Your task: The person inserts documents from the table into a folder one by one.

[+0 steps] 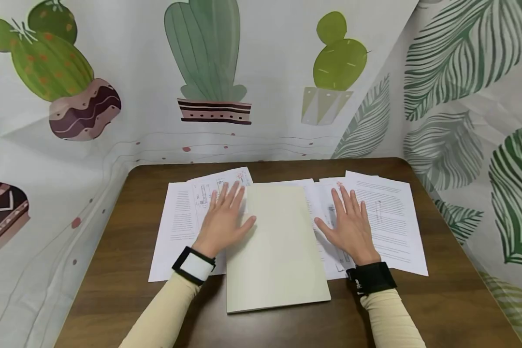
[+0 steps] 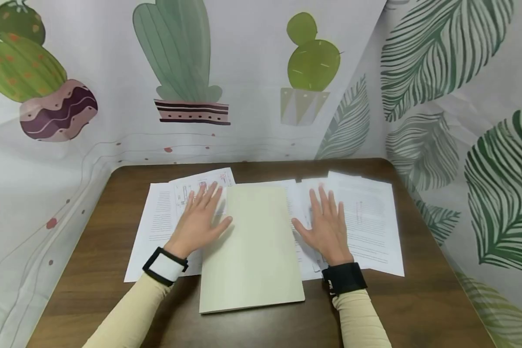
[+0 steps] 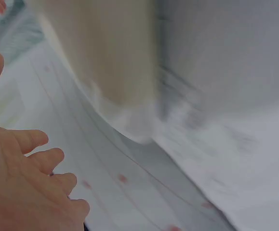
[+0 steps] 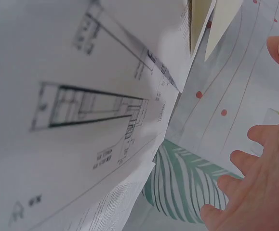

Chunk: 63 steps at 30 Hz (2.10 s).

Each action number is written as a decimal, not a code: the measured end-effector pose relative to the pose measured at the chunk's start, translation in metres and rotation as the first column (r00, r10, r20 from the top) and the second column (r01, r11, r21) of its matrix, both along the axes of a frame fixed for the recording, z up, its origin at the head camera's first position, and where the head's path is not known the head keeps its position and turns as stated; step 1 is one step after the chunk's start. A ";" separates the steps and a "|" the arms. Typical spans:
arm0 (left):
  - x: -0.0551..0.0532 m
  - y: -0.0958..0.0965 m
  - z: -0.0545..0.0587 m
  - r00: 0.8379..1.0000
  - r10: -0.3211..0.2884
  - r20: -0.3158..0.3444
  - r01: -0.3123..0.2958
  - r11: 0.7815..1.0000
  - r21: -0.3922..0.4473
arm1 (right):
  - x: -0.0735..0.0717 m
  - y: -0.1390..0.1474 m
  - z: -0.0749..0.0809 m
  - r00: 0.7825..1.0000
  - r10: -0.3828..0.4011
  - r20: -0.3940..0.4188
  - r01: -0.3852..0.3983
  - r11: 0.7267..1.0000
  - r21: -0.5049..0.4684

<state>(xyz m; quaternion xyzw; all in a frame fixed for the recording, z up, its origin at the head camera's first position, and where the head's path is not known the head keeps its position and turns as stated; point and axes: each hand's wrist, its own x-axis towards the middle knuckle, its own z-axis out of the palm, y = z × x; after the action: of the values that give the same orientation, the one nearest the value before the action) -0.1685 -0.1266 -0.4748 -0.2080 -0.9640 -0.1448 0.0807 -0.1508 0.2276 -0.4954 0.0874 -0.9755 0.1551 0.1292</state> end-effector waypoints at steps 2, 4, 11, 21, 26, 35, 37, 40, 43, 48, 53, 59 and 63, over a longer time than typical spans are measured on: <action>-0.003 0.017 0.007 0.998 -0.066 0.005 0.066 0.997 -0.043 | 0.000 0.001 0.000 1.000 -0.003 -0.001 0.003 1.000 0.001; -0.003 0.036 0.013 0.989 -0.143 0.020 0.145 0.986 -0.088 | 0.001 0.003 0.000 1.000 -0.005 0.001 0.005 1.000 -0.001; 0.007 0.095 0.012 0.899 -0.416 0.133 0.437 0.863 -0.252 | 0.002 0.005 -0.001 0.999 -0.020 0.025 0.020 1.000 -0.013; 0.024 0.137 0.001 0.808 -0.551 0.209 0.586 0.715 -0.380 | 0.005 0.007 -0.004 0.998 -0.045 0.042 0.045 0.999 0.008; 0.027 0.148 0.000 0.787 -0.576 0.219 0.611 0.684 -0.398 | 0.006 0.009 -0.003 0.997 -0.058 0.053 0.057 0.998 0.008; 0.029 0.159 0.000 0.775 -0.588 0.231 0.622 0.645 -0.444 | 0.011 0.015 0.000 0.996 -0.072 0.061 0.072 0.997 -0.004; 0.029 0.160 0.001 0.772 -0.593 0.228 0.625 0.641 -0.446 | 0.011 0.016 0.000 0.995 -0.072 0.061 0.073 0.997 -0.006; 0.029 0.161 0.003 0.772 -0.592 0.232 0.625 0.639 -0.449 | 0.011 0.016 0.000 0.995 -0.075 0.061 0.076 0.997 -0.004; 0.028 0.162 0.004 0.776 -0.580 0.249 0.622 0.637 -0.454 | 0.012 0.017 0.001 0.994 -0.081 0.066 0.082 0.997 0.000; 0.028 0.165 0.005 0.779 -0.567 0.267 0.619 0.631 -0.467 | 0.014 0.018 0.000 0.994 -0.084 0.071 0.084 0.996 0.004; 0.028 0.166 0.013 0.780 -0.571 0.256 0.616 0.627 -0.478 | 0.015 0.020 0.000 0.996 -0.077 0.054 0.077 0.997 0.006; 0.027 0.161 0.034 0.763 -0.603 0.231 0.638 0.647 -0.418 | 0.018 0.017 0.000 0.996 -0.025 0.085 0.027 0.999 -0.028; 0.025 0.150 0.051 0.747 -0.636 0.194 0.660 0.671 -0.338 | 0.024 0.005 0.001 0.990 0.057 0.129 -0.051 0.997 -0.051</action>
<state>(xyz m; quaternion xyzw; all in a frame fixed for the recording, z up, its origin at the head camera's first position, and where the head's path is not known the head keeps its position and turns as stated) -0.1438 0.0234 -0.4236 -0.5434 -0.8379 0.0222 -0.0472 -0.1271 0.2326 -0.4943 0.1002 -0.9752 0.1870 0.0628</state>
